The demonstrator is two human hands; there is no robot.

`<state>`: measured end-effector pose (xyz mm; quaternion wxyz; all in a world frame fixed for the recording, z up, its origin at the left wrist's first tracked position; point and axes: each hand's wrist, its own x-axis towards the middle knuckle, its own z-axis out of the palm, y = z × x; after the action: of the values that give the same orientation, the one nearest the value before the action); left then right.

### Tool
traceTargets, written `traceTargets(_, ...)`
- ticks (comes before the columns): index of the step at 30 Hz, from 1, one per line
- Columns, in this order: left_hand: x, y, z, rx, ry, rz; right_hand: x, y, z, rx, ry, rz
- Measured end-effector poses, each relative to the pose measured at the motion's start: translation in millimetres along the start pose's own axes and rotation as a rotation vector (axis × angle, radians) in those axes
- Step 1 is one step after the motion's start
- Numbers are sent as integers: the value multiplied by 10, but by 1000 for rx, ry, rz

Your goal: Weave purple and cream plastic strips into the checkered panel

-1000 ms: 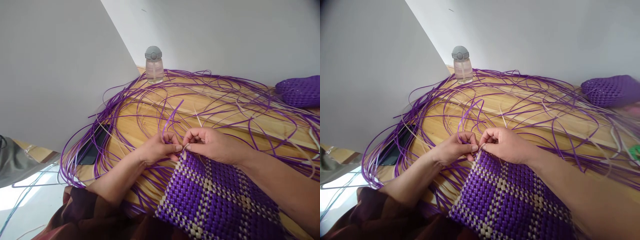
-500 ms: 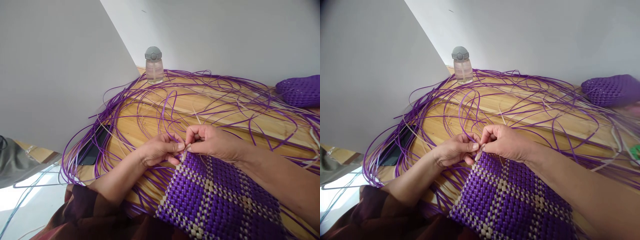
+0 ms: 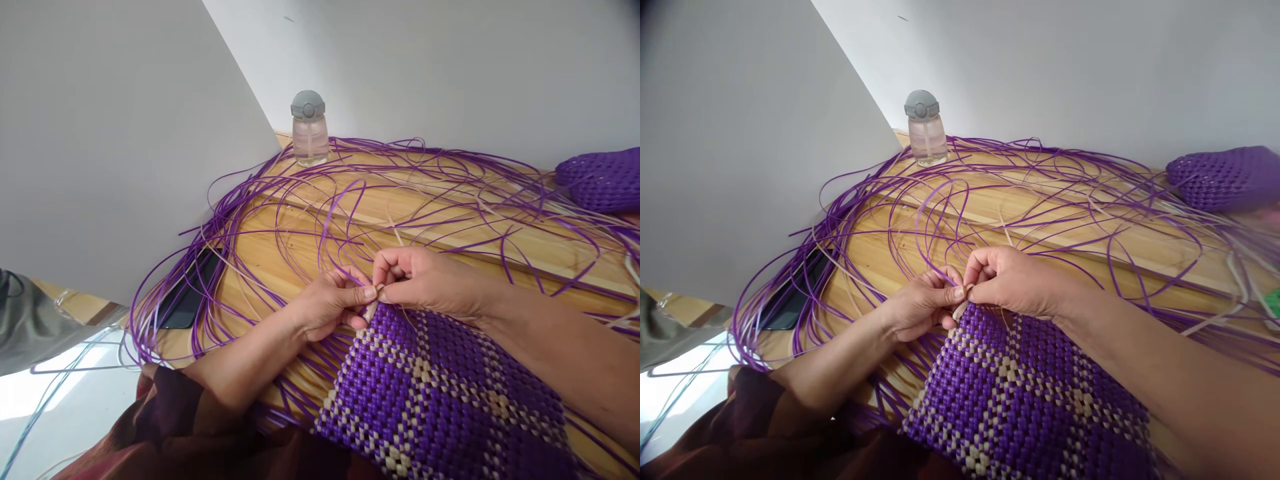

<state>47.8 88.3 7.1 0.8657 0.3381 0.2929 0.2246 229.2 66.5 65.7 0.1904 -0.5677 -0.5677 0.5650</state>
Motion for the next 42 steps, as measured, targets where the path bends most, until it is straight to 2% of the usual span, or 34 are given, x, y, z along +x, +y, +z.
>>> traceTargets(7,-56,90,43,57,57,-56,-38,43,-25,68,31,-25)
traceTargets(12,-37,64,15,75,71,-17,-107,67,36,-120,140,-98)
traceTargets(14,-14,42,-9,76,85,-8,-223,110,89,-278,314,-236)
traceTargets(17,9,25,-36,75,99,-18,-435,213,224,-632,637,-570)
traceTargets(19,9,24,-40,71,97,-31,-527,285,343,-823,702,-740)
traceTargets(22,-4,29,-30,74,75,-26,-517,358,508,-942,685,-815)
traceTargets(26,-11,17,-11,82,55,34,-382,352,603,-966,713,-788)
traceTargets(29,-3,8,-3,92,88,67,-406,296,615,-793,710,-689)
traceTargets(32,4,14,0,123,125,60,-560,254,631,-474,503,-416)
traceTargets(34,5,17,-2,146,133,73,-654,256,650,-370,407,-313)
traceTargets(39,7,-20,-8,198,153,147,-655,328,728,-391,528,-507)
traceTargets(42,12,-31,-11,230,163,204,-621,370,791,-240,420,-351)
